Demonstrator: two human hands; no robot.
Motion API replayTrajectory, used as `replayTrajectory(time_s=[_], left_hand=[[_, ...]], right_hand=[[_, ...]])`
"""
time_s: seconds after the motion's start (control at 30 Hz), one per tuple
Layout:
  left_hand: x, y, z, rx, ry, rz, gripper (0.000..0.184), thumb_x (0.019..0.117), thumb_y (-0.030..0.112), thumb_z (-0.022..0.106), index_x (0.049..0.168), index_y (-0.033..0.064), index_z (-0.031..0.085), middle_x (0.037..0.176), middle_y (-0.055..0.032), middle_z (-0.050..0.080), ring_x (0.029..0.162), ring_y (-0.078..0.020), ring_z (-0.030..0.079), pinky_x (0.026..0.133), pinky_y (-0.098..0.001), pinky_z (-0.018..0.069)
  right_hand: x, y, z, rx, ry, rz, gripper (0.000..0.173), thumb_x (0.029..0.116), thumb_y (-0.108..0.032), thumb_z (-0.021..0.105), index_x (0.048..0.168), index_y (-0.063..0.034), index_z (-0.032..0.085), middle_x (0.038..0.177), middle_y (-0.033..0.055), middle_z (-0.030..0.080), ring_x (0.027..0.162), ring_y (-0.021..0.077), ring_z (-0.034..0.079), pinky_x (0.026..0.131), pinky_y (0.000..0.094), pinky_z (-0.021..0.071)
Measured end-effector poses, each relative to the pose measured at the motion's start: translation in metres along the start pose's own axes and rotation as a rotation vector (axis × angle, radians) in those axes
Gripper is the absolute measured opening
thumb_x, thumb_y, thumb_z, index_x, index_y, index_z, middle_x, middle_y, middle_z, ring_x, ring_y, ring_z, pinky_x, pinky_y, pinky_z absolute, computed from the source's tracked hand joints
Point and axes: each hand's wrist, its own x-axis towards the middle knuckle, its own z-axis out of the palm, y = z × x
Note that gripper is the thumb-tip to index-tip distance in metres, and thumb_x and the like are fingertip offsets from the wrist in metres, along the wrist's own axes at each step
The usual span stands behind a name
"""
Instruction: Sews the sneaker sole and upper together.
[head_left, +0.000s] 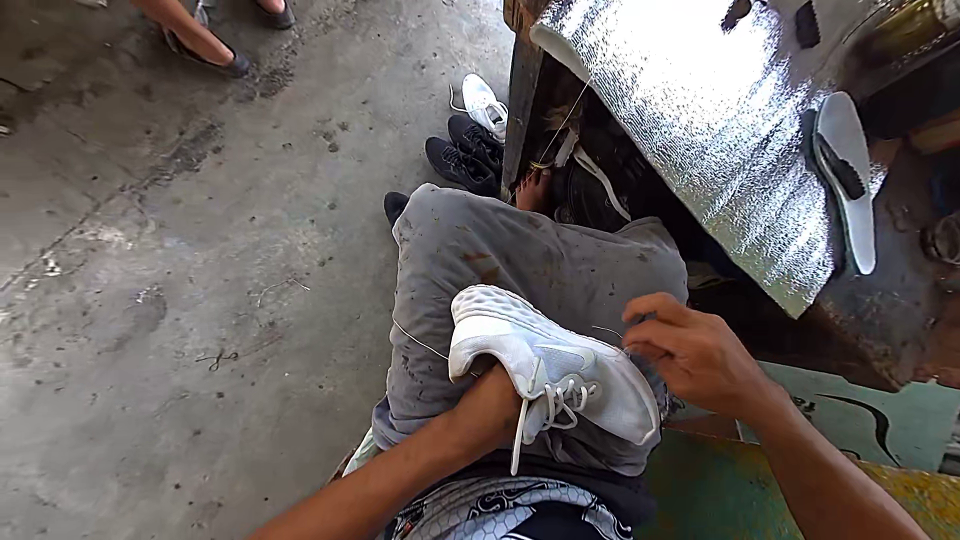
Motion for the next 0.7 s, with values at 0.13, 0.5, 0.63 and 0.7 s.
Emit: replayTrajectory(time_s=[0.13, 0.5, 0.63, 0.7], left_hand=[[-0.008, 0.000, -0.004, 0.041, -0.064, 0.007, 0.020, 0.0893, 0.016, 0.069, 0.100, -0.0007, 0.071, 0.097, -0.0172, 0.074, 0.098, -0.0260, 0.072, 0.091, -0.0397, 0.0555], [-0.029, -0.017, -0.003, 0.129, -0.085, 0.058, 0.018, 0.0866, 0.017, 0.070, 0.093, 0.0002, 0.072, 0.090, -0.0162, 0.074, 0.091, -0.0266, 0.073, 0.083, -0.0408, 0.0570], [-0.031, -0.017, -0.005, 0.131, -0.096, 0.074, 0.017, 0.0863, 0.016, 0.071, 0.092, 0.0005, 0.072, 0.090, -0.0164, 0.074, 0.090, -0.0277, 0.073, 0.083, -0.0426, 0.0574], [-0.027, -0.012, -0.008, 0.141, -0.107, 0.080, 0.018, 0.0865, 0.018, 0.070, 0.093, 0.0012, 0.072, 0.091, -0.0161, 0.074, 0.092, -0.0272, 0.073, 0.084, -0.0420, 0.0568]], right_hand=[[-0.019, -0.014, -0.029, 0.807, 0.192, 0.265, 0.016, 0.1042, -0.033, 0.059, 0.098, -0.0204, 0.068, 0.087, -0.0099, 0.065, 0.061, -0.0037, 0.056, 0.053, 0.0127, 0.0488], [-0.020, -0.011, 0.012, -0.089, -0.213, 0.248, 0.036, 0.0985, -0.032, 0.064, 0.133, -0.0274, 0.071, 0.082, 0.0080, 0.071, 0.065, 0.0234, 0.064, 0.060, 0.0486, 0.0537], [-0.009, 0.010, 0.003, 0.182, -0.425, 0.083, 0.018, 0.1008, -0.023, 0.060, 0.105, -0.0186, 0.077, 0.099, 0.0026, 0.066, 0.087, 0.0141, 0.064, 0.073, 0.0361, 0.0557], [-0.022, 0.032, -0.027, 0.410, -0.306, 0.066, 0.019, 0.1003, -0.024, 0.063, 0.090, -0.0133, 0.075, 0.118, -0.0019, 0.065, 0.100, 0.0023, 0.062, 0.084, 0.0208, 0.0557]])
